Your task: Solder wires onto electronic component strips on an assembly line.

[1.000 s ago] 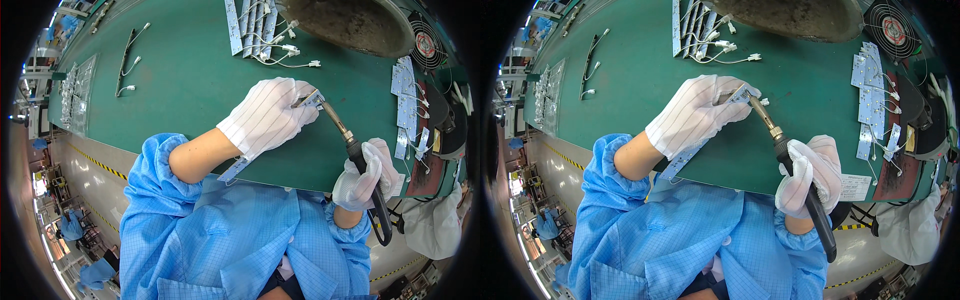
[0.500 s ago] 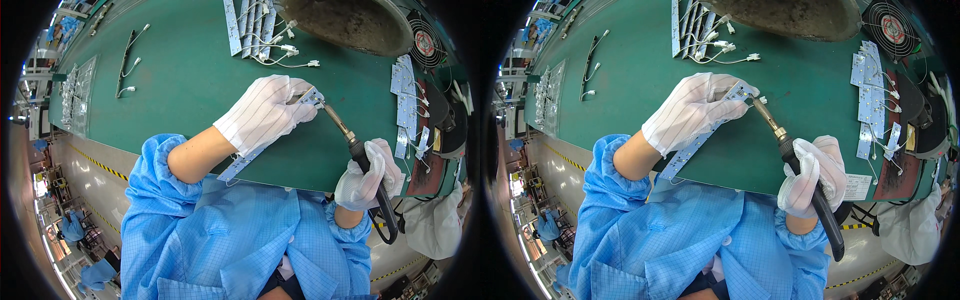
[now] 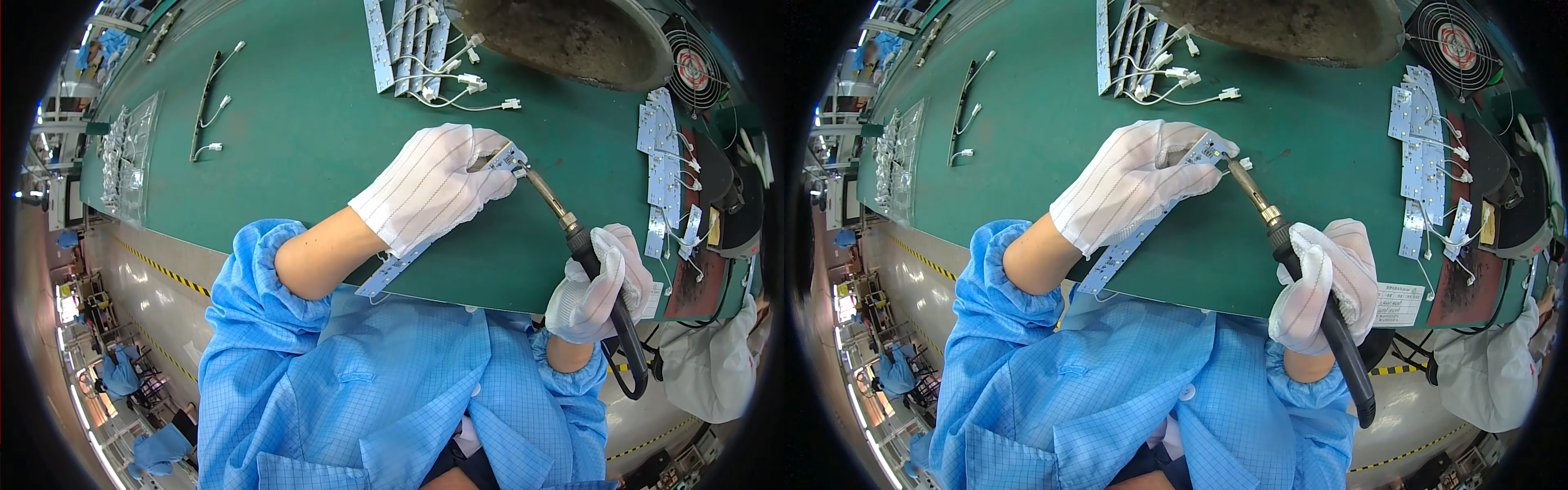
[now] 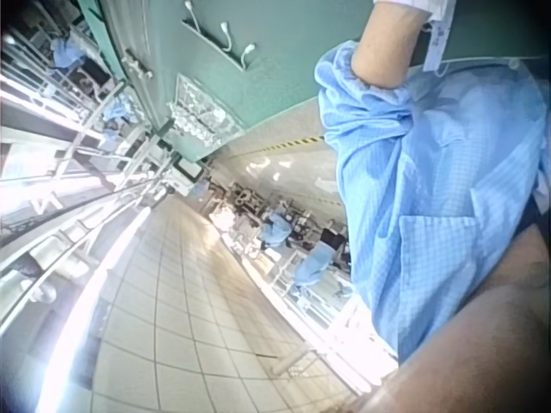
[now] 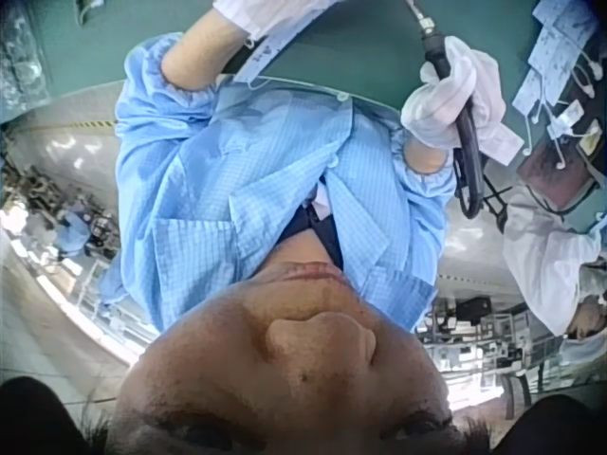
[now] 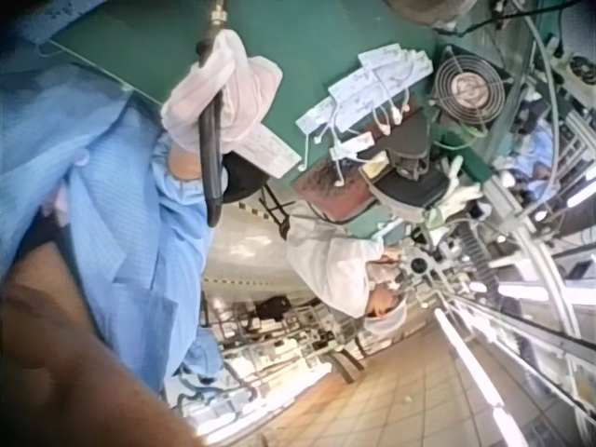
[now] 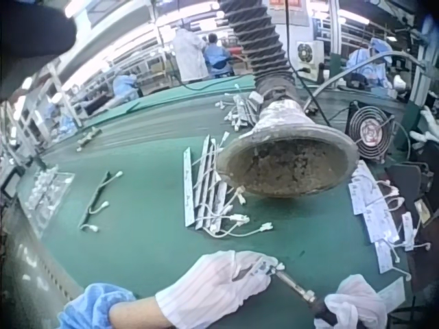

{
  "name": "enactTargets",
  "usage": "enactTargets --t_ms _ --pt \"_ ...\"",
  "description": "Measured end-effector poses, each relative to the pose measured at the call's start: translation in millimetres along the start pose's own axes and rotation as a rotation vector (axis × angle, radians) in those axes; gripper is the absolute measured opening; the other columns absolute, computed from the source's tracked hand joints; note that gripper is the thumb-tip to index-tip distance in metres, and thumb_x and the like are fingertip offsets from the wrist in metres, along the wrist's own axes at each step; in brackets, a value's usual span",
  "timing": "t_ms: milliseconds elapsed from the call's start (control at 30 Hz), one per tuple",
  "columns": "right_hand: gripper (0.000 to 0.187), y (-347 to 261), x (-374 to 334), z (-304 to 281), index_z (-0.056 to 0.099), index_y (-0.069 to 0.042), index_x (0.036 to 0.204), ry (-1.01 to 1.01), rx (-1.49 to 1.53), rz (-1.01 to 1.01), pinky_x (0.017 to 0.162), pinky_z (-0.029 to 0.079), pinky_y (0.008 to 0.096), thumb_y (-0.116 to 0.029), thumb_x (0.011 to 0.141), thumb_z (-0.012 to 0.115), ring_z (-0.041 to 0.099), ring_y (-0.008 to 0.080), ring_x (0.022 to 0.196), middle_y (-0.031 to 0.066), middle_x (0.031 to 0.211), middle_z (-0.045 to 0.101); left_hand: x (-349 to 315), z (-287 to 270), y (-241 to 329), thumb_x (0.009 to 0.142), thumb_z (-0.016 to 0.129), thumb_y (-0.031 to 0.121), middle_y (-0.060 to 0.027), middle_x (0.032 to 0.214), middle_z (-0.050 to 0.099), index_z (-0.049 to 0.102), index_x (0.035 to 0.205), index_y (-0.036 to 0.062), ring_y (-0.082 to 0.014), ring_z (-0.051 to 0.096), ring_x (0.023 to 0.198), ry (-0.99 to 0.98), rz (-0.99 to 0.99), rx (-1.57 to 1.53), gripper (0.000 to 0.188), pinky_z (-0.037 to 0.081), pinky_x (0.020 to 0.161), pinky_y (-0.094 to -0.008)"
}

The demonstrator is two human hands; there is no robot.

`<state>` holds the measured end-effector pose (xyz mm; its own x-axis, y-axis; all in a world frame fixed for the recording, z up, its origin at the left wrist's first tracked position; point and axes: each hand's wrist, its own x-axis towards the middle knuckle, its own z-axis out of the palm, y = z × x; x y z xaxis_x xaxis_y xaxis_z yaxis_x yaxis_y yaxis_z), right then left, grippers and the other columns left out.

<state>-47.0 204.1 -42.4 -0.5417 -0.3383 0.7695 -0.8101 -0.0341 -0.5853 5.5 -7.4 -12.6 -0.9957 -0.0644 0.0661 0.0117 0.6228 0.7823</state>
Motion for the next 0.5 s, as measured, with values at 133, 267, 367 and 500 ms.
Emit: enactTargets --t_ms 133,267,367,500 --pt "0.022 -3.2 0.9 -2.2 0.047 0.005 0.100 0.057 -0.183 0.033 0.053 0.042 0.0336 0.002 0.078 0.048 0.052 0.0233 0.060 0.0203 0.082 0.060 -2.9 -8.8 4.4 0.080 0.062 0.025 -0.0156 0.080 0.058 0.055 0.103 0.0022 -0.0324 0.057 0.071 -0.052 0.004 0.140 0.033 0.047 0.062 -0.0391" --pt "0.018 2.9 -1.0 0.3 0.047 0.005 0.097 0.155 -0.075 0.062 0.054 0.044 0.0326 0.004 0.079 0.050 0.053 0.0243 0.062 0.0204 0.085 0.058 -22.9 -24.6 21.3 0.076 0.069 0.033 -0.0128 0.089 0.062 0.044 0.125 0.0119 -0.0319 0.060 0.076 0.209 -0.298 0.489 0.059 0.050 0.069 -0.0396" --pt "0.016 -11.7 5.4 8.5 0.059 0.005 0.087 0.128 -0.401 0.047 0.065 0.052 0.0318 0.001 0.079 0.046 0.060 0.0233 0.073 0.0125 0.083 0.061 -59.9 -42.7 23.5 0.075 0.069 0.031 -0.0125 0.088 0.061 0.044 0.123 0.0136 -0.0325 0.061 0.076 -0.128 -0.361 0.490 0.057 0.050 0.067 -0.0409" --pt "0.016 -25.6 11.9 5.9 0.061 0.004 0.090 0.017 -0.811 -0.121 0.066 0.050 0.0336 -0.008 0.083 0.052 0.060 0.0256 0.073 0.0130 0.082 0.061 -75.8 -34.5 24.3 0.077 0.066 0.024 -0.0122 0.079 0.058 0.048 0.115 0.0143 -0.0320 0.061 0.075 -0.214 -0.365 0.479 0.043 0.049 0.062 -0.0411"
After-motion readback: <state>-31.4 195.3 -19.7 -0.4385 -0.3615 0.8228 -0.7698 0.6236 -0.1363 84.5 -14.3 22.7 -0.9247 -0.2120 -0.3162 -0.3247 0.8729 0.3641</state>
